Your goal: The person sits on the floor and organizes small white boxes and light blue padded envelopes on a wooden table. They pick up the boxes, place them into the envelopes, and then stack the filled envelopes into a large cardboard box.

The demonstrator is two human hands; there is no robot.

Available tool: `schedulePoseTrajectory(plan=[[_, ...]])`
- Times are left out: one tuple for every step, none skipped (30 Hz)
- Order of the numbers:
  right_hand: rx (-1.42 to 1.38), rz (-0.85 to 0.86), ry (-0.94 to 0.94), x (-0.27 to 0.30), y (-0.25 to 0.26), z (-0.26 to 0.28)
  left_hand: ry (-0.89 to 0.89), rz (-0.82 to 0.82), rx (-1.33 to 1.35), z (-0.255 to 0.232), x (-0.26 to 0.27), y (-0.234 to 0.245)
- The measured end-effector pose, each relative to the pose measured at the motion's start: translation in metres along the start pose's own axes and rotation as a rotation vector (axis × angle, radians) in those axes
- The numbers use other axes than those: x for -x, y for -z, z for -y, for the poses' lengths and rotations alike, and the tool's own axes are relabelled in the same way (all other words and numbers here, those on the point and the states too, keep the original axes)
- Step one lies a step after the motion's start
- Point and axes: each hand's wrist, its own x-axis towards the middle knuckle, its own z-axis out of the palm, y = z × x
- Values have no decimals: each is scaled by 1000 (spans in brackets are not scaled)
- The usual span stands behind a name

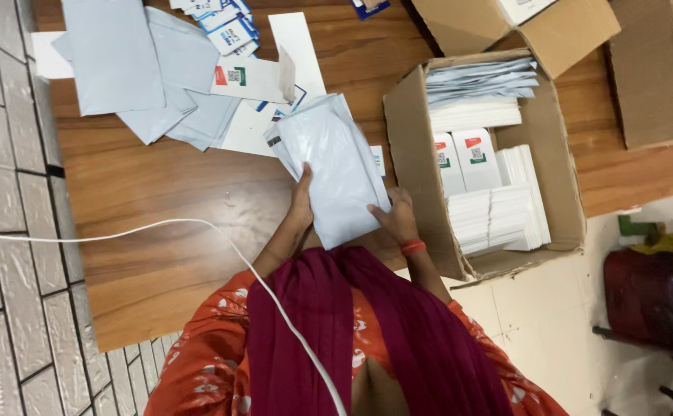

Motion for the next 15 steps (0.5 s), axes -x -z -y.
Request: schedulePoseTrajectory(plan=[[-160, -42, -101, -7, 8, 18, -31, -39, -115, -1, 1, -20], [-321, -87, -201, -13, 20, 34, -63, -78, -230, -2, 5, -37], [-404, -41, -210, -20, 38, 46, -88, -33, -228, -5, 12, -51], [-488, 5, -218, -26, 56, 54, -112, 11, -225, -8, 19, -64], [-571, 49, -225, -31, 70, 61, -135, 58, -222, -9, 24, -76], [-660, 124, -249, -36, 78, 65, -147, 108, -258, -8, 27, -89], [-748, 203, -271, -39, 84, 67, -160, 157, -291, -6, 30, -103], [-837, 282, -293, -39, 91, 65, -172, 206, -324, -4, 33, -115], [-860, 237, -277, -37, 98, 61, -213, 282, -379, -3, 36, -125], [-884, 191, -261, -35, 106, 56, -255, 359, -434, -3, 36, -136], [-904, 145, -237, -36, 115, 49, -304, 438, -486, -4, 32, -149], [-877, 99, -212, -37, 126, 39, -366, 491, -532, -4, 28, -163], [-851, 54, -192, -38, 141, 26, -425, 541, -577, -2, 24, -177], [-824, 9, -171, -39, 157, 12, -483, 592, -622, 0, 18, -191], [-835, -50, -277, -43, 173, -5, -571, 574, -685, 0, 10, -201]])
